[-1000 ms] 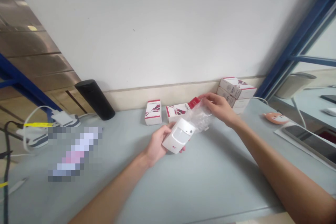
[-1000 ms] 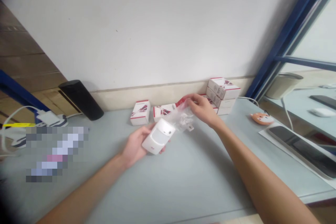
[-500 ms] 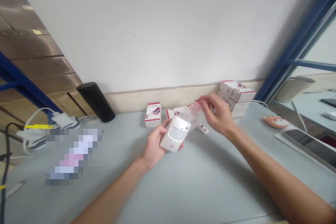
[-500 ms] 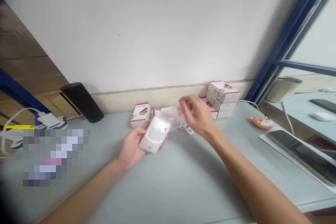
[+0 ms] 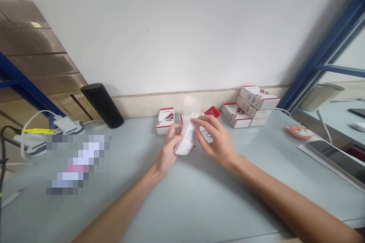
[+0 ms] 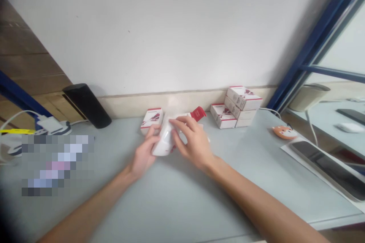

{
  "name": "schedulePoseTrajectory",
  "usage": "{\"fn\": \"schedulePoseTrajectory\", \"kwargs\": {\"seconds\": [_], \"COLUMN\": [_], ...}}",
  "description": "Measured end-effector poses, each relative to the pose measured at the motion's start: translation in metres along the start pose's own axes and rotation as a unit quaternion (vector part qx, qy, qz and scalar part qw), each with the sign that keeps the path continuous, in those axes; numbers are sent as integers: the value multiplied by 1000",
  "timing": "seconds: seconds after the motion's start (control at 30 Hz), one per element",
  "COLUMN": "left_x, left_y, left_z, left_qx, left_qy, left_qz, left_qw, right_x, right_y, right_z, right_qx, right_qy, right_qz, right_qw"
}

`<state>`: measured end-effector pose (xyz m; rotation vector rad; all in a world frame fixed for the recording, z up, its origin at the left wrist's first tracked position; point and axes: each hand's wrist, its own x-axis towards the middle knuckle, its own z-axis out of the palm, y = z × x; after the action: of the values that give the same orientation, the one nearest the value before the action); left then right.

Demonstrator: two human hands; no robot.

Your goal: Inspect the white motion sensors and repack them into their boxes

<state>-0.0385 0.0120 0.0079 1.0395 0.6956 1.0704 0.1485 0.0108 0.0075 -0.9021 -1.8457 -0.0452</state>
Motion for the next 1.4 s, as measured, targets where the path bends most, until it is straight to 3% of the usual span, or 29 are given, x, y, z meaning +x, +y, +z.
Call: {"fn": "schedulePoseTrajectory", "kwargs": {"seconds": [0.17,0.3,0.4,0.47,0.53,0.6,0.67,0.73,0.87,0.93,1.03,1.1,1.17,1.23,1.33,1.4], "left_x": [5,12,14,13,10,8,6,7,13,13,8,4,3,7,13,10], "left_y": [-8,-8,-5,-4,-5,-8,-13,-17,-20,-19,-18,-20,-22,-25,-37,-49], "left_z": [-1,-6,-8,-8,-6,-5,-5,-7,-10,-7,12,36,64,93,122,132], "left_qx": [-63,-124,-129,-120,-101,-54,9,56,66,34,-19,-13,10,23,-4,2], "left_qy": [41,83,67,35,14,24,52,82,147,183,251,260,199,65,47,-5], "left_qz": [0,5,3,0,4,18,51,89,124,117,119,126,111,101,103,71], "left_qw": [997,989,989,992,995,998,997,991,979,976,960,957,974,992,994,997], "right_x": [-5,-6,-6,-4,-3,-2,-1,-3,-11,-12,3,24,52,78,99,100], "right_y": [-7,-20,-24,-22,-17,-14,-13,-15,-24,-28,-31,-29,-22,-9,18,33], "right_z": [4,4,5,8,12,15,17,19,25,26,18,9,1,-6,-16,-26], "right_qx": [12,129,194,206,236,300,354,385,428,388,269,220,204,230,290,329], "right_qy": [-61,-115,-58,23,69,26,-61,-111,-83,-48,43,128,211,248,312,330], "right_qz": [-59,-17,82,204,344,419,415,382,350,346,310,300,332,359,390,381], "right_qw": [996,985,976,957,906,856,836,833,829,853,911,920,896,870,816,799]}}
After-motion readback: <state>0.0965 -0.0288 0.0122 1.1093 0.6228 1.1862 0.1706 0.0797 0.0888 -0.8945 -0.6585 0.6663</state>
